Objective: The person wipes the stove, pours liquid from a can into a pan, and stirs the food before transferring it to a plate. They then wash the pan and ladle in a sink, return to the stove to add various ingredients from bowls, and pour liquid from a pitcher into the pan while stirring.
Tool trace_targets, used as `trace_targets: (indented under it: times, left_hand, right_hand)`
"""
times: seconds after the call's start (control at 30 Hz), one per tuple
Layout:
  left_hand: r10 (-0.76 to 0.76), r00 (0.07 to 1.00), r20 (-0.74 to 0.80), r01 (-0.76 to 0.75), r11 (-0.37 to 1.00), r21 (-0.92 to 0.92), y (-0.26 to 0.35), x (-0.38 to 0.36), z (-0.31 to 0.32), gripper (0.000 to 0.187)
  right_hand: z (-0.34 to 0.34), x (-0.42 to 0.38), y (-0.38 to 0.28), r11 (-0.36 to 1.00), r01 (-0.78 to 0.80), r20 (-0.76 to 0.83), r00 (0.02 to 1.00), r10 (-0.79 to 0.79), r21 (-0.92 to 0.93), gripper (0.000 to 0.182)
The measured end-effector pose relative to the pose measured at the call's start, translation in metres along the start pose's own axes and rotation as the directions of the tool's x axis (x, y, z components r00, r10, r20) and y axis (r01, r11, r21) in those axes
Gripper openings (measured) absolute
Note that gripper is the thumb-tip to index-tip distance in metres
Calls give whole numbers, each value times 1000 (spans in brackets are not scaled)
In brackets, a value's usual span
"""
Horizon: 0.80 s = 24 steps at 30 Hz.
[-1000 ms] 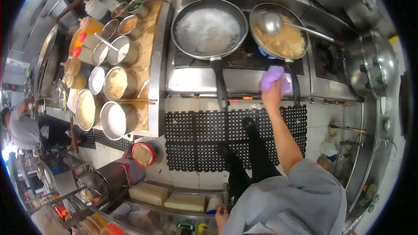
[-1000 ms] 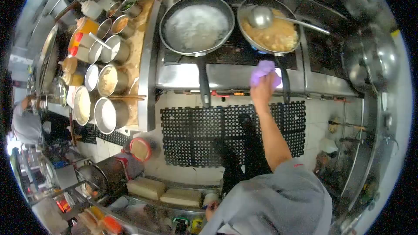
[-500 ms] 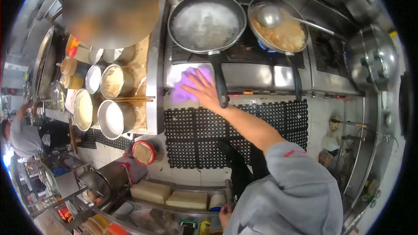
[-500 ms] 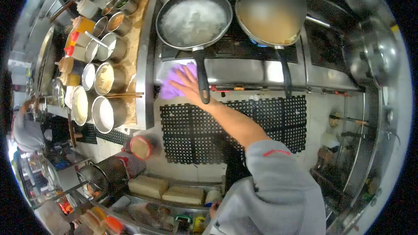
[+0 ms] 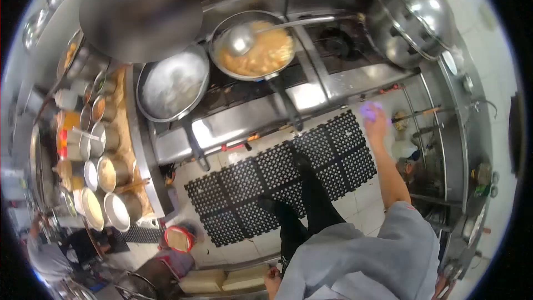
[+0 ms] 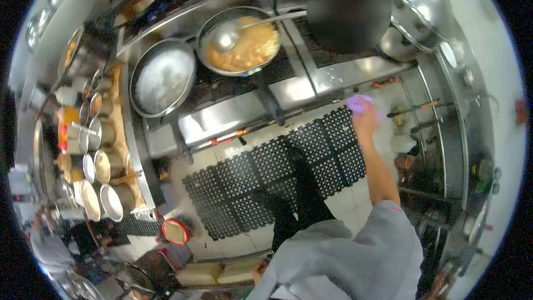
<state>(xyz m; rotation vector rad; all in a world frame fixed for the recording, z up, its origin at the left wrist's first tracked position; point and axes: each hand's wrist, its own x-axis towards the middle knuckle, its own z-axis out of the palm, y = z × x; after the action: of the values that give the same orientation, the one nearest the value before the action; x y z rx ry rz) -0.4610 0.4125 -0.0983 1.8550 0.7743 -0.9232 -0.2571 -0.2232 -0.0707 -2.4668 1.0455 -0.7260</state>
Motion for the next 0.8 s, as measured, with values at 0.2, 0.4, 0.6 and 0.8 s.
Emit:
trace_targets:
  times: [0.2, 0.4, 0.6, 0.8]
  left_hand:
    - [238, 967, 94, -249, 793, 557, 8, 36, 30, 25]
    - [116, 993, 22, -104, 779, 618, 95, 1, 103, 28]
    - [229, 960, 162, -280, 776, 565, 106, -10, 180, 33]
    - [274, 962, 3, -229, 798, 558, 126, -47, 230, 39]
  right_hand:
    - [102, 6, -134, 634, -62, 238, 951, -196, 771, 43]
    - [77, 66, -71, 924, 383, 374, 858, -351, -13, 35]
    - [-16, 154, 190, 994, 1, -122, 992, -14, -108, 28]
    - [-75, 109, 367, 890, -406, 49, 904, 424, -209, 47]
